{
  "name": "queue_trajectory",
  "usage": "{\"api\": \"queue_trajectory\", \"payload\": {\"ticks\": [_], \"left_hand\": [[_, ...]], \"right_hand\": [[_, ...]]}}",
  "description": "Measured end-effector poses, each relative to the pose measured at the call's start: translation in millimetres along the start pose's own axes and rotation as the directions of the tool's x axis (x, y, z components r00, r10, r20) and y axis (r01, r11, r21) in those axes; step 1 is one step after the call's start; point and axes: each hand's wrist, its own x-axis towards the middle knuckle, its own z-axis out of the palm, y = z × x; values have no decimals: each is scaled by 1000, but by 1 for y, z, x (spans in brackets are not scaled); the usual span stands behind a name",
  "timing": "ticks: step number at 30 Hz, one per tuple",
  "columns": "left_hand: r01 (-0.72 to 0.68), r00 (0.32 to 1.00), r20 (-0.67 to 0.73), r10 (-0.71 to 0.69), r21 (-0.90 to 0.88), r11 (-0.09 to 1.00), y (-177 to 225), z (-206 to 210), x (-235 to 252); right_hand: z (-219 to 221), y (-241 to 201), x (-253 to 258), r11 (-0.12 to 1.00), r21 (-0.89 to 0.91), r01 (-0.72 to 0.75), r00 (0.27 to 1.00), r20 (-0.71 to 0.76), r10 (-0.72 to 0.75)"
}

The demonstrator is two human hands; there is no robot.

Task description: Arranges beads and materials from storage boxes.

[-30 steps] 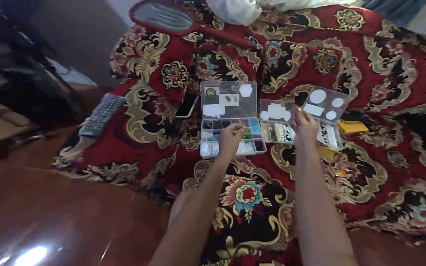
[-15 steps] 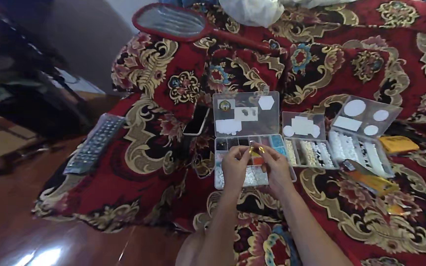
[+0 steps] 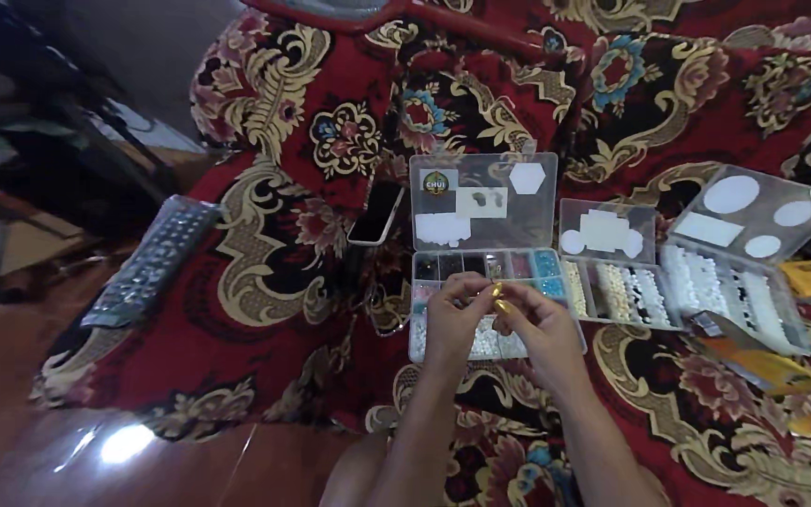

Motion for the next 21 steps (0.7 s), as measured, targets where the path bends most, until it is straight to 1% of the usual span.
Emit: {"api": "queue_trajectory", "payload": {"ticks": [4,11,14,16,18,21], "left_hand": [[8,999,52,-11,48,999,11,-7,-6],[-49,989,143,24,171,984,24,-30,-7],[-45,986,165,10,207,977,27,-35,-5],[-20,987,160,-16,226,974,30,-37,-4],[-3,991,127,-31,260,966,32,-42,-1],[31,999,-3,-33,385,922,27,-55,4]], "right_hand": [[-2,-3,-6,999,-13,39,999,4,-39],[5,-3,-12,995,-42,95,995,22,-94],[5,-4,-13,993,-76,90,996,35,-87],[5,-5,-12,992,-97,86,996,32,-84],[3,-5,-12,992,-77,98,995,29,-96],[0,-6,-11,996,13,93,996,-10,-92]]}}
